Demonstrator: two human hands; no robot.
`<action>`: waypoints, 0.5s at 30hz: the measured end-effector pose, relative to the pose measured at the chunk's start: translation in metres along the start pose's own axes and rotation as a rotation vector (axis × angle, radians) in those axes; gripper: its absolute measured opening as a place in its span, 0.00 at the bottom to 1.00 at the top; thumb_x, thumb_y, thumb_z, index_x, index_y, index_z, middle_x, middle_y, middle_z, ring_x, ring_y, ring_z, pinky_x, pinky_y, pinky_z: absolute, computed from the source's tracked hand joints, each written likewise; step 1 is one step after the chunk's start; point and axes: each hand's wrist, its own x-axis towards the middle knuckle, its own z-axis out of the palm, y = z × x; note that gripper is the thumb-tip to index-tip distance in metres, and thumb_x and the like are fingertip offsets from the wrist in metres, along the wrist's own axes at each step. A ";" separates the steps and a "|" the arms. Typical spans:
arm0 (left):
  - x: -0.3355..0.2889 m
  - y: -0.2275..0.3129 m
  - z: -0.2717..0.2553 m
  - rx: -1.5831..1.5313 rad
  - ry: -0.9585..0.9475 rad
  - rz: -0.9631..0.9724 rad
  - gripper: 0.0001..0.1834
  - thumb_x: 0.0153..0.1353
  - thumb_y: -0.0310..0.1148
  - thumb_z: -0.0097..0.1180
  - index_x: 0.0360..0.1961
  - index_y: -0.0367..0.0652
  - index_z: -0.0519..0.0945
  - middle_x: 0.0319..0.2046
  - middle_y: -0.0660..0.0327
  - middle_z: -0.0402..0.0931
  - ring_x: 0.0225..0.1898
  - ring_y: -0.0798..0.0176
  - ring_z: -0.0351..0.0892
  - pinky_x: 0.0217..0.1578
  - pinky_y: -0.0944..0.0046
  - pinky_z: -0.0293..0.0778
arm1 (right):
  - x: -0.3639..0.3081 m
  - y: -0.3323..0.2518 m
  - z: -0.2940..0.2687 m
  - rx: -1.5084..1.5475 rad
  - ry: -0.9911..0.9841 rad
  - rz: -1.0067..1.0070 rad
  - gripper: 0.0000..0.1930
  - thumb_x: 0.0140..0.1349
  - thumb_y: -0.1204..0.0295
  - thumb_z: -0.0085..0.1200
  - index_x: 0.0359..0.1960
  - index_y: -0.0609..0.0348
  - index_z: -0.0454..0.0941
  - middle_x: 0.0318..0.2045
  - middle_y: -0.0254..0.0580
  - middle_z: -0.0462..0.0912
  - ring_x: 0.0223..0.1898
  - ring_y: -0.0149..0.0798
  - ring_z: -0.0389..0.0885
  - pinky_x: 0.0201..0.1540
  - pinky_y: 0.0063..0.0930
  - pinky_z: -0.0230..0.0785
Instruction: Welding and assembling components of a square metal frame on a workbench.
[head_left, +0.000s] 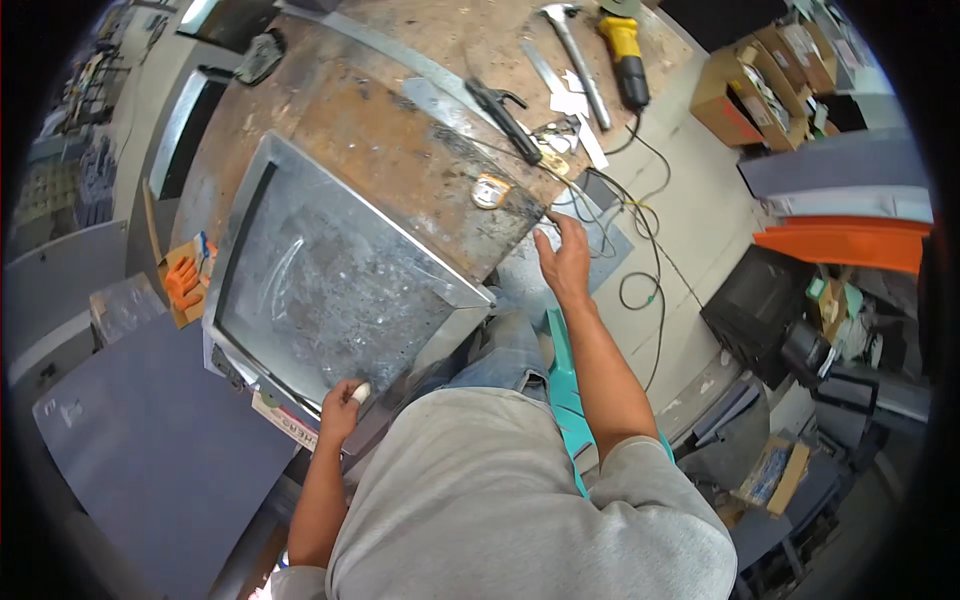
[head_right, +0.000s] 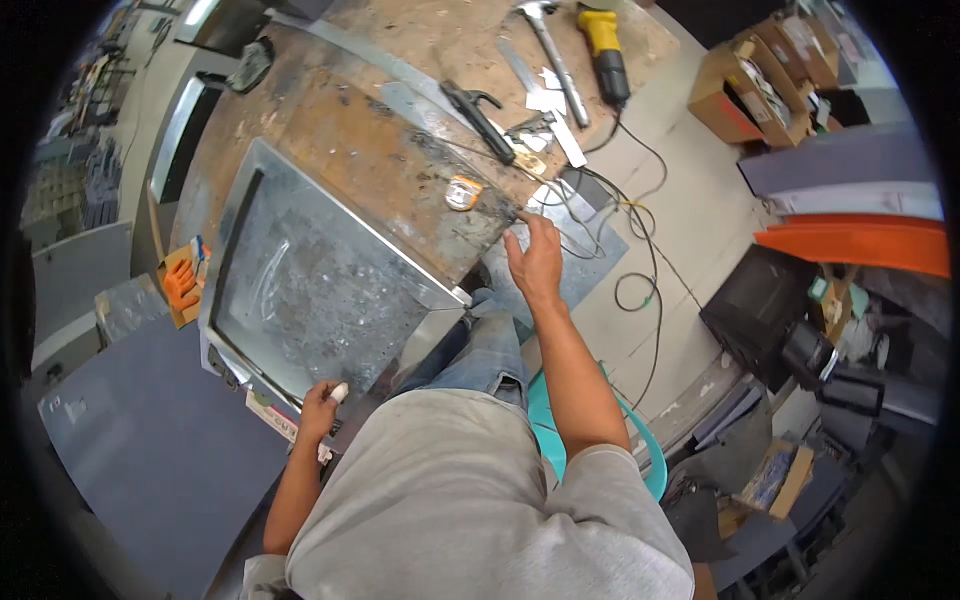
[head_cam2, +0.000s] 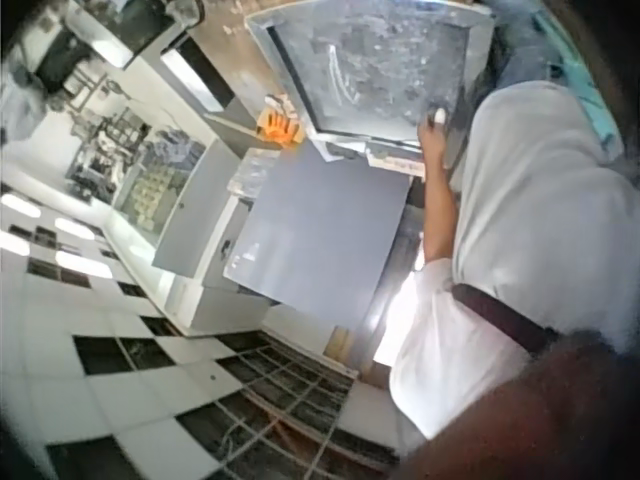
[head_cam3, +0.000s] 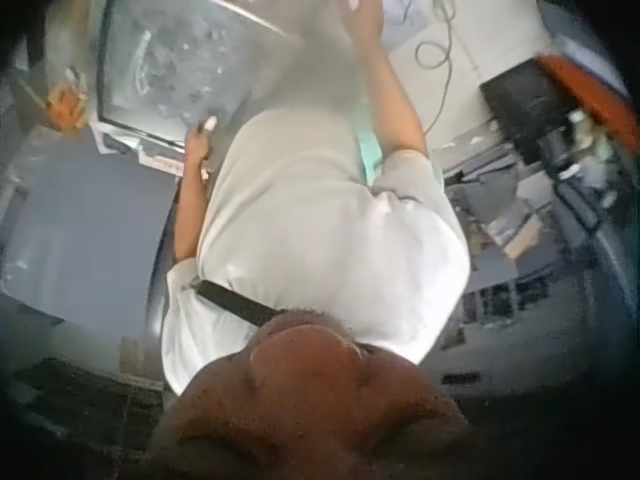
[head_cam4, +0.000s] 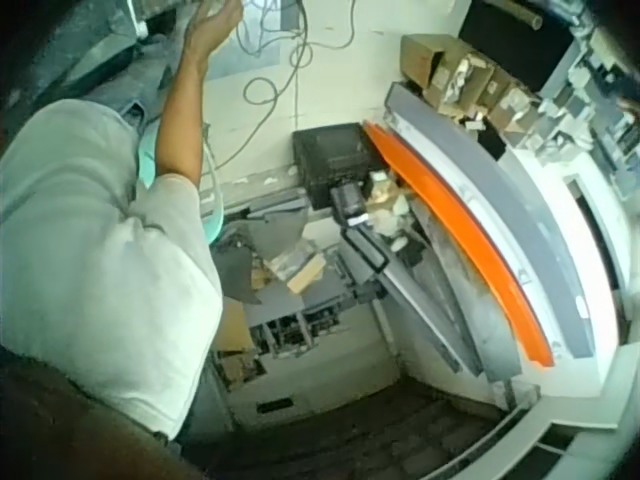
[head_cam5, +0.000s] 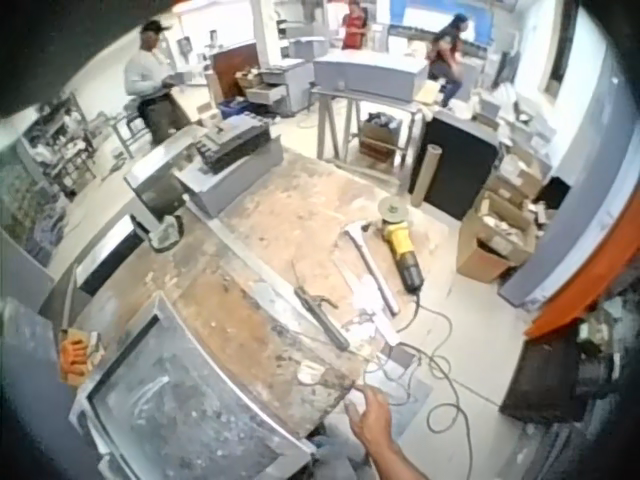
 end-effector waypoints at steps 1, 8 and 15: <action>0.001 0.003 0.002 -0.049 -0.005 0.035 0.14 0.56 0.19 0.50 0.43 0.35 0.79 0.36 0.58 0.82 0.39 0.65 0.80 0.44 0.65 0.74 | 0.000 -0.004 0.002 -0.011 -0.010 -0.010 0.18 0.57 0.68 0.62 0.48 0.61 0.77 0.45 0.52 0.79 0.49 0.53 0.76 0.54 0.40 0.68; -0.018 -0.038 -0.003 0.001 0.089 -0.070 0.11 0.60 0.25 0.55 0.45 0.38 0.79 0.37 0.59 0.82 0.39 0.66 0.79 0.44 0.65 0.74 | 0.009 -0.084 0.031 0.068 -0.242 -0.167 0.18 0.60 0.68 0.60 0.50 0.62 0.77 0.43 0.52 0.82 0.47 0.51 0.80 0.50 0.39 0.71; -0.047 -0.112 -0.004 -0.090 0.328 -0.147 0.13 0.58 0.32 0.60 0.44 0.43 0.82 0.35 0.53 0.84 0.37 0.56 0.84 0.40 0.59 0.76 | -0.020 -0.187 0.080 0.064 -0.662 -0.420 0.16 0.60 0.67 0.60 0.47 0.61 0.78 0.37 0.51 0.83 0.40 0.50 0.82 0.44 0.39 0.73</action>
